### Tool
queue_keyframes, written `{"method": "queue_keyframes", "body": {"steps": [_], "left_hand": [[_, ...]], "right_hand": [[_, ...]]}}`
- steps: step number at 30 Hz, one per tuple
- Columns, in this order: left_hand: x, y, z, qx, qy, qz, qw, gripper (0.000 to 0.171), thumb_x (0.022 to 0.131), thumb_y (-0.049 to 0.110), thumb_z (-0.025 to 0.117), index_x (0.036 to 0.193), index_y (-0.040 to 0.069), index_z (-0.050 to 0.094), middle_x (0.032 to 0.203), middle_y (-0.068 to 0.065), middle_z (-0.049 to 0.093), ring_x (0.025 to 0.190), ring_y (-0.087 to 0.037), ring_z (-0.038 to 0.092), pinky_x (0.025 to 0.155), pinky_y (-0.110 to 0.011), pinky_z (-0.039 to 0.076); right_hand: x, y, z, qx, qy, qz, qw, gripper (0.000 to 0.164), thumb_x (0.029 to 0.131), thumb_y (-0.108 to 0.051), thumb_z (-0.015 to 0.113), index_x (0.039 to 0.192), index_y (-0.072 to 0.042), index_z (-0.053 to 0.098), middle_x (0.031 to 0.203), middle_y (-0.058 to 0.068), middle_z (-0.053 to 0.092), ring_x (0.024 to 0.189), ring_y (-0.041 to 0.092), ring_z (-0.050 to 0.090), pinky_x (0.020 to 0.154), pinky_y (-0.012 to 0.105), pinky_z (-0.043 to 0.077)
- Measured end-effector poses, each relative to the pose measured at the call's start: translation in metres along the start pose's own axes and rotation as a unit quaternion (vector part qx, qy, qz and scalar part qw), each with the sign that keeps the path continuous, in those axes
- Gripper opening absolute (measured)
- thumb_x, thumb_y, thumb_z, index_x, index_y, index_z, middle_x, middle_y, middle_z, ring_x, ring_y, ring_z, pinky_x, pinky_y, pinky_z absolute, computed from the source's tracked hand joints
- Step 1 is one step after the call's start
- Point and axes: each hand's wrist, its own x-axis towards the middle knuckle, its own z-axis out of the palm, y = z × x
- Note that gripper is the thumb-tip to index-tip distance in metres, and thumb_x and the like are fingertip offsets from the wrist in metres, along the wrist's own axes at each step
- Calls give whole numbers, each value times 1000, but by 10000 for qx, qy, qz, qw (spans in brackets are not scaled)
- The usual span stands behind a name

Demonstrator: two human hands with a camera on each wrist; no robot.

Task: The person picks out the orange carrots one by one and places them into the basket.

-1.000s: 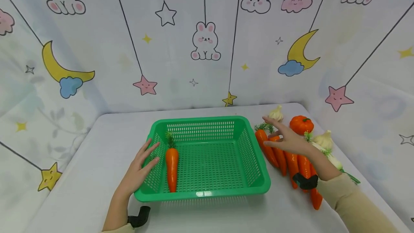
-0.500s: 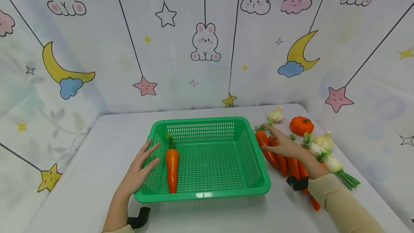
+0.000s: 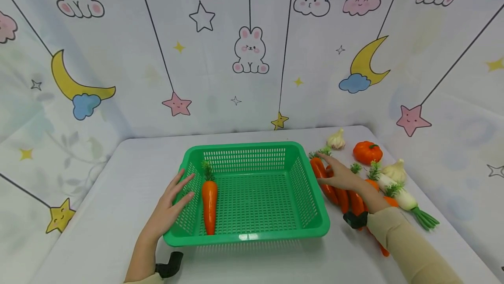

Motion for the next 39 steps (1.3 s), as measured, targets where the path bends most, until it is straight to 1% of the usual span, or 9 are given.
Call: {"method": "queue_keyframes", "body": {"steps": [5, 9, 12, 16, 21, 29, 34, 36, 39], "left_hand": [[0, 0, -1, -3, 3, 21, 10000, 46, 95, 26, 50, 139, 15, 41, 151, -11, 13, 136, -38, 9, 94, -71, 15], [0, 0, 0, -16, -6, 20, 10000, 46, 95, 26, 50, 139, 14, 41, 151, -10, 13, 136, -38, 9, 94, -71, 15], [0, -1, 0, -24, -14, 2, 10000, 46, 95, 26, 50, 139, 14, 41, 151, -10, 13, 136, -38, 9, 94, -71, 15], [0, -1, 1, -20, -8, -22, 10000, 47, 95, 27, 50, 139, 13, 41, 151, -10, 13, 136, -39, 9, 94, -71, 15], [0, -2, 1, -19, 14, -12, 10000, 47, 95, 26, 50, 139, 14, 41, 151, -11, 13, 136, -38, 9, 94, -71, 15], [0, -1, 2, -13, -2, -46, 10000, 47, 95, 27, 50, 139, 15, 41, 151, -11, 13, 136, -39, 9, 94, -72, 15], [0, 0, 1, 13, 16, -9, 10000, 47, 95, 27, 50, 139, 13, 41, 151, -12, 13, 136, -39, 9, 94, -71, 15], [0, 1, 0, 17, 22, 2, 10000, 47, 95, 27, 50, 139, 13, 41, 151, -12, 13, 136, -39, 9, 94, -71, 15], [0, 1, 0, 20, 18, 3, 10000, 47, 95, 27, 50, 139, 12, 40, 151, -12, 13, 135, -39, 9, 94, -71, 15]], "right_hand": [[6, -3, 0, -128, -85, -55, 9999, 79, 83, -20, 67, 143, 2, 21, 141, 27, 25, 103, 40, 45, 81, 53, 42], [9, -5, 2, -207, -110, -118, 9997, 79, 81, -16, 69, 141, 5, 22, 141, 28, 26, 117, 45, 36, 91, 60, 34], [12, -3, 6, -410, -219, -107, 9989, 80, 80, -15, 70, 141, 6, 23, 141, 31, 24, 126, 49, 24, 94, 63, 29], [18, 1, 12, -771, -374, 44, 9963, 84, 77, -15, 73, 141, 4, 22, 140, 36, 18, 123, 53, 24, 88, 63, 35], [23, 1, 16, -1013, -368, 229, 9939, 89, 74, -14, 77, 142, 3, 22, 140, 37, 14, 122, 55, 26, 85, 61, 39], [26, 0, 16, -925, -385, 454, 9939, 91, 72, -10, 77, 142, 2, 20, 138, 37, 18, 121, 54, 28, 83, 60, 41], [23, -2, 15, -829, -283, 209, 9959, 92, 71, -19, 79, 142, 0, 24, 135, 35, 27, 117, 51, 33, 83, 61, 39], [22, -1, 15, -630, -250, 171, 9976, 91, 71, -20, 78, 142, 0, 25, 136, 33, 28, 118, 51, 32, 85, 62, 37], [20, 3, 13, -184, -250, 343, 9989, 92, 71, -17, 78, 143, -2, 22, 139, 31, 26, 122, 50, 29, 89, 63, 34]]}}
